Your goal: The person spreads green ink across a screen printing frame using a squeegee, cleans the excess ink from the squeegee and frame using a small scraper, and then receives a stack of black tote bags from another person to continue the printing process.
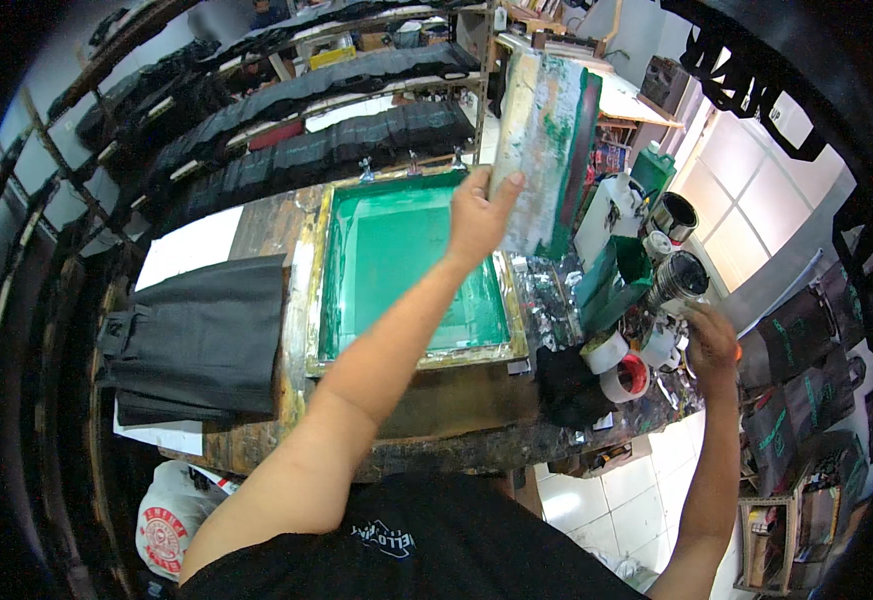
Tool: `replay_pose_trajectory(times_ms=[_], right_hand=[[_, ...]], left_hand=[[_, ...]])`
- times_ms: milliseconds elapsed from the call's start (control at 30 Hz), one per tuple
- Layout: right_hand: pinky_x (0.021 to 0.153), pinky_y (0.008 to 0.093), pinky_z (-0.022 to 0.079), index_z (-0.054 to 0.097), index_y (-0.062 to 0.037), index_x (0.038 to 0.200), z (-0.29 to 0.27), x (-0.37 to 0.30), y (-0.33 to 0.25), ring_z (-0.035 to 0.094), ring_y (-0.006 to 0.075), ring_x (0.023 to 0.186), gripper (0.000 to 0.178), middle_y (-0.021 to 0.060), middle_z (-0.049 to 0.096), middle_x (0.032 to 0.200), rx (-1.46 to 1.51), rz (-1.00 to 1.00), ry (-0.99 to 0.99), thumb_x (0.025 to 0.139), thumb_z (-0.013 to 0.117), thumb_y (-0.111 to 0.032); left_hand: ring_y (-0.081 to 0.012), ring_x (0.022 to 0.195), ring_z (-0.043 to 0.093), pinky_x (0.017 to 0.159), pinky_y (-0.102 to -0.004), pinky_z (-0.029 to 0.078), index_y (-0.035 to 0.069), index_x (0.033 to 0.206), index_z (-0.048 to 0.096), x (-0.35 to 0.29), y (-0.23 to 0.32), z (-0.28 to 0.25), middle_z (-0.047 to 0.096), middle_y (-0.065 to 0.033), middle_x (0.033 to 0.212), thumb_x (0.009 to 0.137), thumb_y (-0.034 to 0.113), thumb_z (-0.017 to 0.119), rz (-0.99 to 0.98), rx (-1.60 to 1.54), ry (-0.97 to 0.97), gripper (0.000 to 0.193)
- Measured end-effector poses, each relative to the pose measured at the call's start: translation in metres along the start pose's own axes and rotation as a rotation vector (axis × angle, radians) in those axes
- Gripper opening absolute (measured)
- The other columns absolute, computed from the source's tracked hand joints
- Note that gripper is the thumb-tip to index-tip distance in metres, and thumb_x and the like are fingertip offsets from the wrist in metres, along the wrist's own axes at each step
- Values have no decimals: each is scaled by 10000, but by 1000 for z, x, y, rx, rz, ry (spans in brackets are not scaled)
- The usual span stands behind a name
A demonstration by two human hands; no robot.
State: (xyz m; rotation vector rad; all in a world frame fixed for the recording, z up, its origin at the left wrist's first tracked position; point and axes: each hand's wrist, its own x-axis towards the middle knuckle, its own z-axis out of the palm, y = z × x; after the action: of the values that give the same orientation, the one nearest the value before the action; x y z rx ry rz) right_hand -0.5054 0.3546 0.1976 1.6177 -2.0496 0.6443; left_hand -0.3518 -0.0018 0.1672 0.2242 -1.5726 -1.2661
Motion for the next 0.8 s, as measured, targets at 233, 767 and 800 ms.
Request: replay_pose_trajectory(times_ms=[233, 767, 800], right_hand=[[878, 352, 506, 665, -8, 1016, -17, -36, -37, 649, 251, 1007, 218, 143, 681, 1061, 94, 175, 279, 847, 620, 122], [868, 331, 483, 644, 6, 1002, 79, -26, -155, 640, 238, 962, 152, 159, 674, 1021, 493, 232, 125, 859, 647, 57], [867, 331, 482, 642, 7, 1004, 83, -25, -156, 640, 236, 961, 150, 158, 672, 1022, 470, 238, 104, 862, 643, 56]], left_hand=[[-126, 813, 640, 734, -289, 512, -27, 1080, 659, 4, 30, -132, 706, -82, 949, 905, 323, 682, -86, 266, -236, 392], [-346, 782, 669, 710, -401, 506, -15, 1030, 667, -48, 25, -247, 679, -217, 855, 863, 480, 669, -287, 834, -818, 522], [-351, 784, 668, 714, -405, 508, -12, 1030, 667, -47, 22, -245, 679, -218, 854, 863, 484, 664, -292, 833, -858, 524]])
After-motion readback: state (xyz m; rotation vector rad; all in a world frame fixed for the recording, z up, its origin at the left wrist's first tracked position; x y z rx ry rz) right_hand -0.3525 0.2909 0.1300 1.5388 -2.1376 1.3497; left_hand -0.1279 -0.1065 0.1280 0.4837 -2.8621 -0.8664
